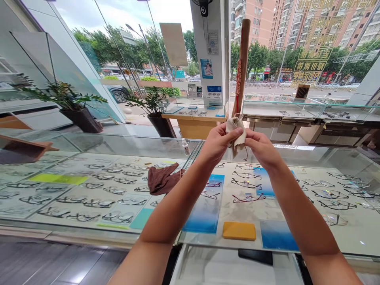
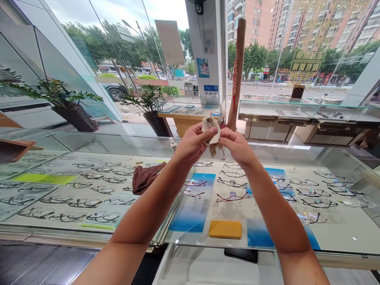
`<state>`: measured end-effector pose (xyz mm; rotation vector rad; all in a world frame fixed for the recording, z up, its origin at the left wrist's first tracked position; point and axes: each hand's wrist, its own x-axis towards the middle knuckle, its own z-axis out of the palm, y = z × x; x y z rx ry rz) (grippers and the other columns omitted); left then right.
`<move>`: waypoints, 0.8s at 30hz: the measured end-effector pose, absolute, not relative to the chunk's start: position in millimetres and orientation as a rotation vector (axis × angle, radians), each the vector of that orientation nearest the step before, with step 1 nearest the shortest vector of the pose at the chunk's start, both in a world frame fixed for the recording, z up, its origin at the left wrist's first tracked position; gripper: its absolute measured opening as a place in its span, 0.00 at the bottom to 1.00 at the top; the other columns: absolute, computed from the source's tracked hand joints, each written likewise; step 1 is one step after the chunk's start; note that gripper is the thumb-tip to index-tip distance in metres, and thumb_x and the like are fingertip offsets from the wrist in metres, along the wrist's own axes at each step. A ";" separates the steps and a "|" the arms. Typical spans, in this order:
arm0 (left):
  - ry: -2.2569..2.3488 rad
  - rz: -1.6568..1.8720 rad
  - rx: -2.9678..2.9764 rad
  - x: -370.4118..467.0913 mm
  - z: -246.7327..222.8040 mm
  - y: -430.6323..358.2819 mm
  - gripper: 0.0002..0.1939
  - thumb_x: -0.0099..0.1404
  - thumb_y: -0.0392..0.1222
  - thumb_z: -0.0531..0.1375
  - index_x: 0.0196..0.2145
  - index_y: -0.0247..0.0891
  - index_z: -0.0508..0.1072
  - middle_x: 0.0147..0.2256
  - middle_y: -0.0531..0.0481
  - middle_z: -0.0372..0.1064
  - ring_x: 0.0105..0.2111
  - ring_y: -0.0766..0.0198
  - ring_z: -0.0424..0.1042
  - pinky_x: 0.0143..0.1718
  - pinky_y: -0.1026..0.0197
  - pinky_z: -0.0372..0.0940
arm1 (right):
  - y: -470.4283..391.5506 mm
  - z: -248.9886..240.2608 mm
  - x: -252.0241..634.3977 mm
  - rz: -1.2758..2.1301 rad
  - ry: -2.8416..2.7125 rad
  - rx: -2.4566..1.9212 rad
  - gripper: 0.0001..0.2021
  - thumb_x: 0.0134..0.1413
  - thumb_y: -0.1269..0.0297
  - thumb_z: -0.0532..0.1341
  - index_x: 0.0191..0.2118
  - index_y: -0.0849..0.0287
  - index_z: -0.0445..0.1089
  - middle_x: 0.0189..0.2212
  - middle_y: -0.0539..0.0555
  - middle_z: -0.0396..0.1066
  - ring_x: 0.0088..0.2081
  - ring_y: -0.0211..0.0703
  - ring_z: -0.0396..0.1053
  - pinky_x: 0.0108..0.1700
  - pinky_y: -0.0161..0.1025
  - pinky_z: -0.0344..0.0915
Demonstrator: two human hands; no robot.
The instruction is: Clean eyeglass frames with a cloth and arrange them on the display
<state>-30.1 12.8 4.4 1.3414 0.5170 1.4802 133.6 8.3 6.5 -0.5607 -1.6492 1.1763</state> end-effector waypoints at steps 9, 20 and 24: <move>0.524 1.467 1.532 -48.0 16.1 8.2 0.22 0.52 0.53 0.81 0.36 0.37 0.83 0.33 0.48 0.79 0.32 0.65 0.75 0.38 0.61 0.71 | 3.8 17.0 143.6 1.243 -1.752 -0.538 0.12 0.52 0.54 0.72 0.27 0.54 0.74 0.32 0.50 0.72 0.40 0.44 0.67 0.52 0.46 0.65; 0.631 1.614 1.578 -42.5 21.0 -7.6 0.24 0.57 0.61 0.77 0.30 0.37 0.79 0.26 0.50 0.75 0.24 0.67 0.71 0.25 0.63 0.67 | -3.9 24.2 144.5 1.375 -1.818 -0.452 0.09 0.51 0.55 0.71 0.30 0.55 0.79 0.32 0.51 0.74 0.39 0.45 0.70 0.54 0.49 0.68; 0.575 1.567 1.621 -50.8 22.8 -3.5 0.23 0.64 0.60 0.73 0.31 0.37 0.77 0.27 0.49 0.72 0.30 0.62 0.77 0.29 0.60 0.71 | -9.0 30.3 146.7 1.383 -1.776 -0.465 0.09 0.50 0.57 0.72 0.27 0.55 0.77 0.30 0.51 0.72 0.38 0.43 0.69 0.51 0.46 0.70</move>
